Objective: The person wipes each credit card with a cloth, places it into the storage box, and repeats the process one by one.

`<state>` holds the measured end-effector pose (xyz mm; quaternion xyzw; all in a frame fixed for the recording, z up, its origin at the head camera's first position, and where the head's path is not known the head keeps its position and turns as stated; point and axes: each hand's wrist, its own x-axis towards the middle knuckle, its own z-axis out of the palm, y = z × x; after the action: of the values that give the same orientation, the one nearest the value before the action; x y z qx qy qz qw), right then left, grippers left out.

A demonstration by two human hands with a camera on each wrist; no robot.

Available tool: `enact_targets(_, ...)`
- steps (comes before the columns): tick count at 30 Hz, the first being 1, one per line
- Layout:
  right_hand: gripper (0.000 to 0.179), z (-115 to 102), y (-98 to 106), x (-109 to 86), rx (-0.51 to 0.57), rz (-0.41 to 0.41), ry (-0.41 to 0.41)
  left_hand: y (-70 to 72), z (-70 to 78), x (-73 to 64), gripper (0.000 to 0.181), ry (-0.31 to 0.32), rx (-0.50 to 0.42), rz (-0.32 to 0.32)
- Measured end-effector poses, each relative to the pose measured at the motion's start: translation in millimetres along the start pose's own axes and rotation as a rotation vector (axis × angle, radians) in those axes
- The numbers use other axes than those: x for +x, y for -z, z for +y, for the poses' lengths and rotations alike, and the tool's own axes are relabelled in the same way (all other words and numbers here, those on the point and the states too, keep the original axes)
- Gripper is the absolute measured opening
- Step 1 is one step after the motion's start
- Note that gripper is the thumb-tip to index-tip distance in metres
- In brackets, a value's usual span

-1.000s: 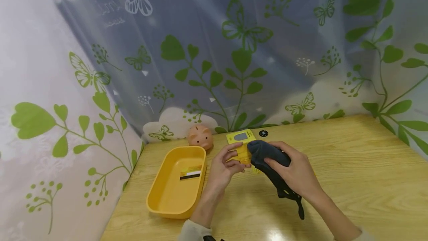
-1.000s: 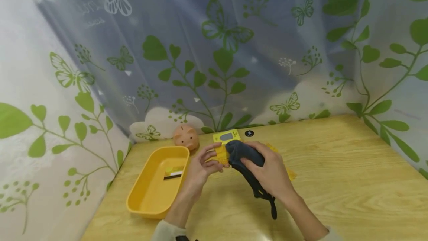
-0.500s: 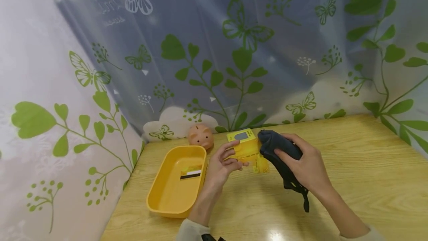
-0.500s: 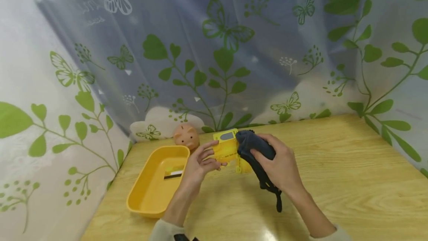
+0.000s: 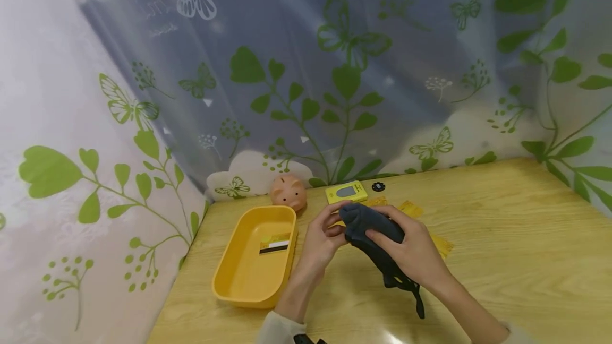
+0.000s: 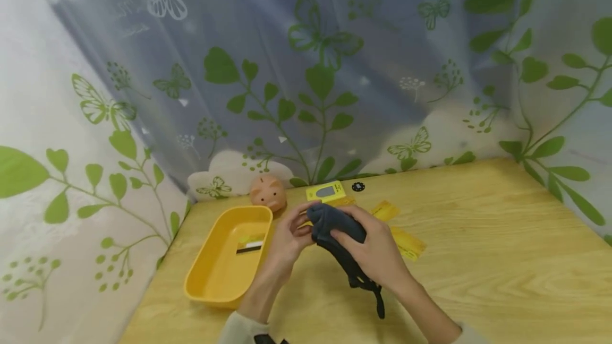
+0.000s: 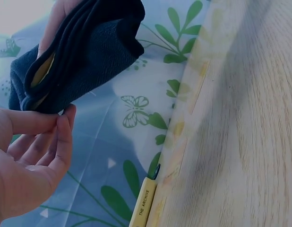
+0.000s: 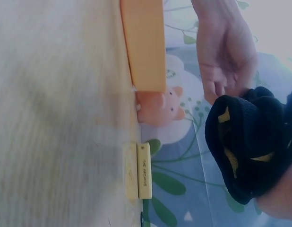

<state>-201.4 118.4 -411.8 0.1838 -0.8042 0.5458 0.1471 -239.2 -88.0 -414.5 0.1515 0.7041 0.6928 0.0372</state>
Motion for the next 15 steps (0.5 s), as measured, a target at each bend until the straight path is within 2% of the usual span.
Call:
enact_targets(8,0.041,-2.3,-6.4,-2.6,-0.047,0.021,0.003,-2.4,1.8,-3.4,0.057,-0.011,0.015,-0.001)
enact_targets(15,0.041,-8.4,-1.3,-2.5,-0.116,0.058,0.018,-2.9,6.5,-4.4,0.056,-0.012,0.02,0.04)
